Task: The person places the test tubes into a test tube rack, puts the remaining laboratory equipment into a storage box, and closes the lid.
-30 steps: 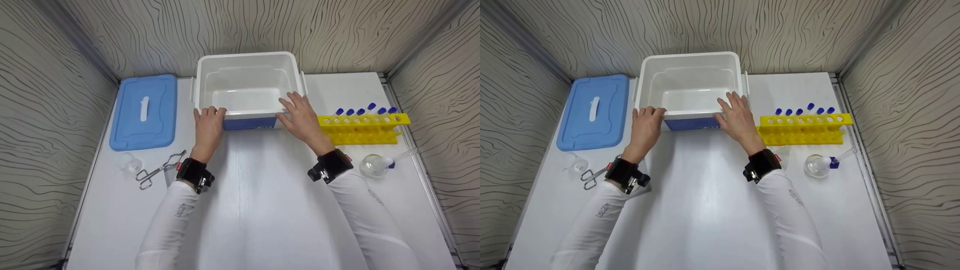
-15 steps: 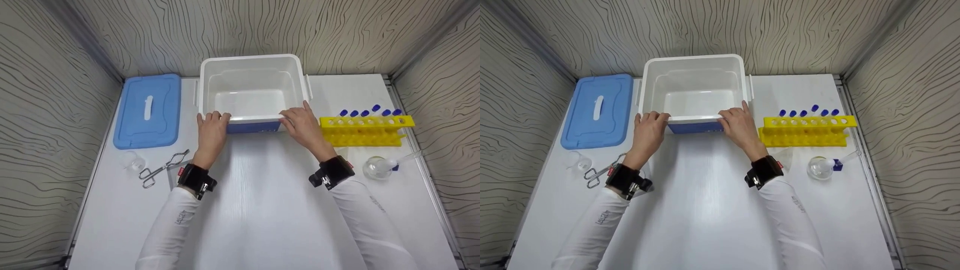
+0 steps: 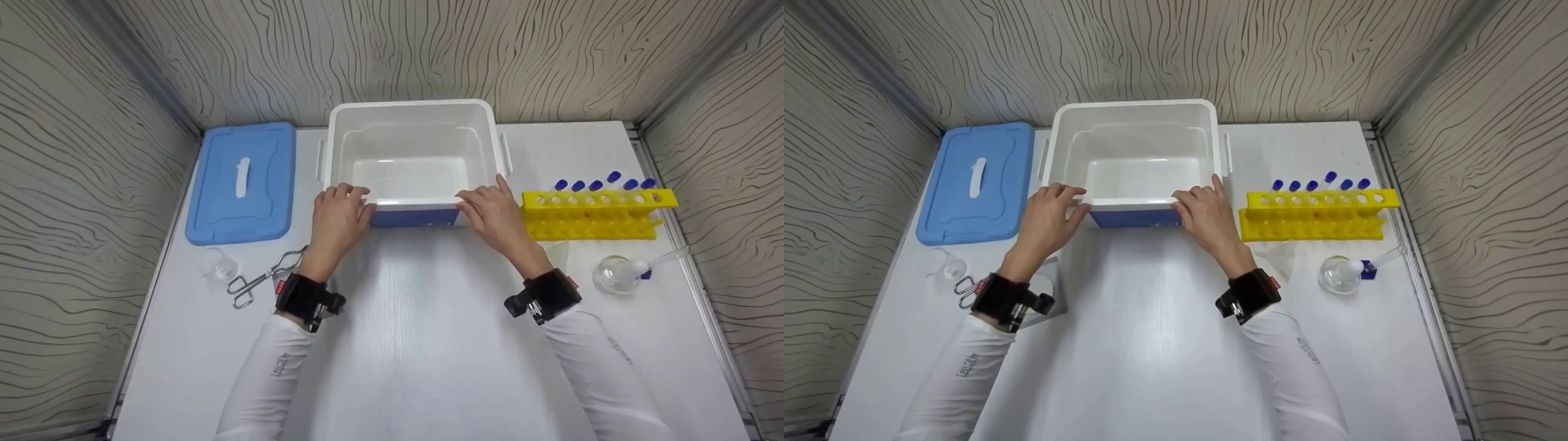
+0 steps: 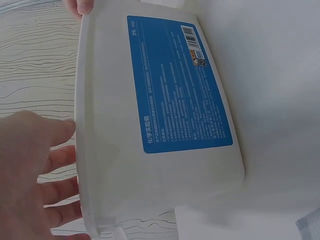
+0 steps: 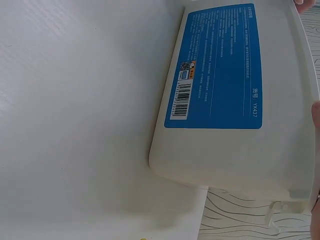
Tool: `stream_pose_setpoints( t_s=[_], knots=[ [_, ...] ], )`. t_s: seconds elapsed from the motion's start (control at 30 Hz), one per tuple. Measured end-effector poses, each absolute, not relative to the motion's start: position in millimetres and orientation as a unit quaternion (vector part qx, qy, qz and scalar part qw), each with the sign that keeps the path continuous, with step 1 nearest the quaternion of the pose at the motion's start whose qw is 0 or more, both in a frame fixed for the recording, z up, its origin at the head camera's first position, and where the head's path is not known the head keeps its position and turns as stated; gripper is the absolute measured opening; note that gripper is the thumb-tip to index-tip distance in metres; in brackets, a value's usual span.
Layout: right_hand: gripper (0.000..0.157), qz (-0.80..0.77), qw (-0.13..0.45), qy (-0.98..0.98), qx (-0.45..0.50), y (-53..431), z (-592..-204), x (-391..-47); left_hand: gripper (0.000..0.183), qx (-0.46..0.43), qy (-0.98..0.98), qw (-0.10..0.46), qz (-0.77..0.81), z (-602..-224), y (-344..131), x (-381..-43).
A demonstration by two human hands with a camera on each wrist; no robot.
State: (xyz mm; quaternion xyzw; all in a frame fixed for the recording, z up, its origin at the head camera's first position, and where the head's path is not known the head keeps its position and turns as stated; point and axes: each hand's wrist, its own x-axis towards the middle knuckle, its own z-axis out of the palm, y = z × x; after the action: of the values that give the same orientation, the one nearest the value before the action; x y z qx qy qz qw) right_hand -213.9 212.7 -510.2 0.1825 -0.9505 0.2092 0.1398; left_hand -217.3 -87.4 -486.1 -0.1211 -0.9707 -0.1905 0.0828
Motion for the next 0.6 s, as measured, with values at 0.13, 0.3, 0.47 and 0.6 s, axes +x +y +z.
stream_pose_setpoints(
  t_s=[0.13, 0.3, 0.47, 0.6],
  knots=[
    [0.028, 0.209, 0.138, -0.951, 0.179, 212, -510, -210, 0.033, -0.115, -0.964, 0.104, -0.216, -483, -96, -226],
    [0.028, 0.212, 0.144, -0.950, 0.179, 212, -511, -205, 0.035, -0.096, -0.959, 0.124, -0.237, -483, -105, -241],
    [0.027, 0.218, 0.151, -0.947, 0.184, 210, -511, -199, 0.046, -0.074, -0.962, 0.099, -0.245, -484, -110, -254],
    [0.026, 0.220, 0.154, -0.946, 0.184, 210, -512, -194, 0.055, -0.063, -0.965, 0.075, -0.244, -485, -112, -263]
  ],
)
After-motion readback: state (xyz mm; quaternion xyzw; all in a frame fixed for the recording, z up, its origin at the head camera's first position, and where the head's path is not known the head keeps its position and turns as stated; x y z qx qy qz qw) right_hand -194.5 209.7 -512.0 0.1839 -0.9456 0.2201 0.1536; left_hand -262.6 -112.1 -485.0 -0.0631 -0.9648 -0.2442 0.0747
